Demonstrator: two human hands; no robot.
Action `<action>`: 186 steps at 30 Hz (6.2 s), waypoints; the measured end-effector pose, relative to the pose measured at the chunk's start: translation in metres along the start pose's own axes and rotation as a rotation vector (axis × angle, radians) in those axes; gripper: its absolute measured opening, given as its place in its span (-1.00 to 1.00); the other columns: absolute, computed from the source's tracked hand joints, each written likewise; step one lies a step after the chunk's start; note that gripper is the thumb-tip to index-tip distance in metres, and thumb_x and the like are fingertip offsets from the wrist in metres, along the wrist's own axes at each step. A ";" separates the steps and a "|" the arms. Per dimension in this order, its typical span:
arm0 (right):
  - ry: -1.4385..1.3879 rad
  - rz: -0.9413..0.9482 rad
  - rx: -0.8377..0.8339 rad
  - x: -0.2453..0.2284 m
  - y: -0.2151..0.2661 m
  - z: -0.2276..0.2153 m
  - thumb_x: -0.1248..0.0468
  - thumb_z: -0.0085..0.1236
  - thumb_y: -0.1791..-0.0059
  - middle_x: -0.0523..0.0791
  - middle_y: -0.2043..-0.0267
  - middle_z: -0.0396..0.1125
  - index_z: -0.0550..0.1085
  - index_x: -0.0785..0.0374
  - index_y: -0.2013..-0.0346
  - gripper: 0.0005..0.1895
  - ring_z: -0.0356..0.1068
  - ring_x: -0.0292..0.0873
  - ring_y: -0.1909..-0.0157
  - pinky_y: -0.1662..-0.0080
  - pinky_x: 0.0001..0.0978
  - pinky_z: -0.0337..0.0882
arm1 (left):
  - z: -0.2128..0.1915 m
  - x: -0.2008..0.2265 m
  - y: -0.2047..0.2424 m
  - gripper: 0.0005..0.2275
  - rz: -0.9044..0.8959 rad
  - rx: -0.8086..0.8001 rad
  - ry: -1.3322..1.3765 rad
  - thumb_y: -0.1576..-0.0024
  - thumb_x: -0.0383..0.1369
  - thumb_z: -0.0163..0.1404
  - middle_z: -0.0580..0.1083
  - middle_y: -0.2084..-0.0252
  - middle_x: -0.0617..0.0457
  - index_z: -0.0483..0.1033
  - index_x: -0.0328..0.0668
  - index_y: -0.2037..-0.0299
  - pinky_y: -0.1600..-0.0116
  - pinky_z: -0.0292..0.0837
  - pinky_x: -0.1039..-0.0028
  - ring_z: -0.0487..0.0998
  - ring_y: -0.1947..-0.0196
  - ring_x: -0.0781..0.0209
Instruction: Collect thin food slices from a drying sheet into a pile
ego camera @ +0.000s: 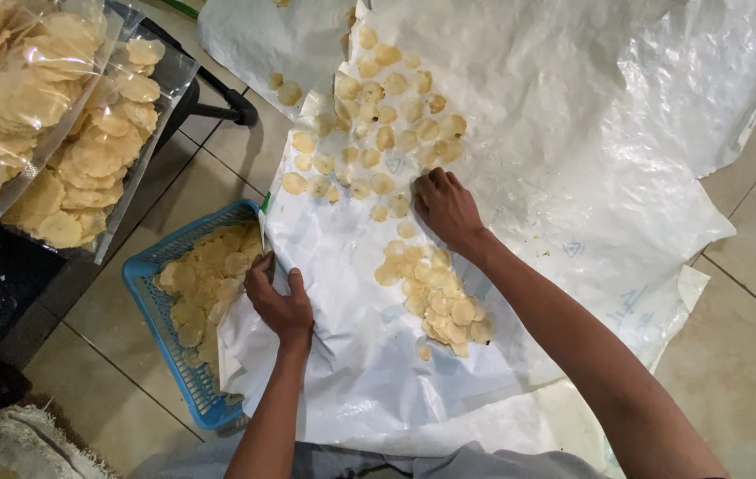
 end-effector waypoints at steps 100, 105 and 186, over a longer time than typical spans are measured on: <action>-0.271 0.018 -0.076 -0.067 -0.060 0.053 0.33 0.06 0.02 0.07 0.04 0.20 0.40 0.22 0.11 -0.81 0.27 0.24 -0.03 0.16 0.12 0.43 | -0.004 0.006 -0.002 -0.64 -0.015 0.049 -0.084 0.00 -0.31 0.03 0.50 -0.04 -0.13 0.51 -0.21 -0.02 -0.28 0.24 0.11 0.44 -0.13 -0.19; -0.427 -0.058 -0.318 -0.093 -0.045 0.039 0.25 -0.15 -0.02 0.16 0.38 0.41 0.38 0.22 0.22 -0.84 0.39 0.33 0.33 0.28 0.15 0.31 | -0.001 -0.004 0.000 -0.62 0.027 0.043 -0.107 0.01 -0.32 0.06 0.49 -0.03 -0.15 0.49 -0.22 -0.03 -0.25 0.25 0.09 0.45 -0.08 -0.20; -0.328 0.802 0.089 0.127 -0.051 -0.018 0.21 -0.01 -0.01 0.02 -0.02 0.37 0.55 0.20 0.04 -0.70 0.43 0.10 0.05 0.04 -0.01 0.39 | -0.004 0.010 0.000 -0.64 0.042 0.059 -0.044 -0.11 -0.23 0.01 0.49 -0.05 -0.15 0.48 -0.28 -0.04 -0.22 0.26 0.07 0.44 -0.08 -0.19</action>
Point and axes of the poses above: each hand's wrist, its own y-axis away from the middle knuckle, its own z-axis out of the palm, x = y × z, the point moved 9 cm from there along -y, towards the middle knuckle
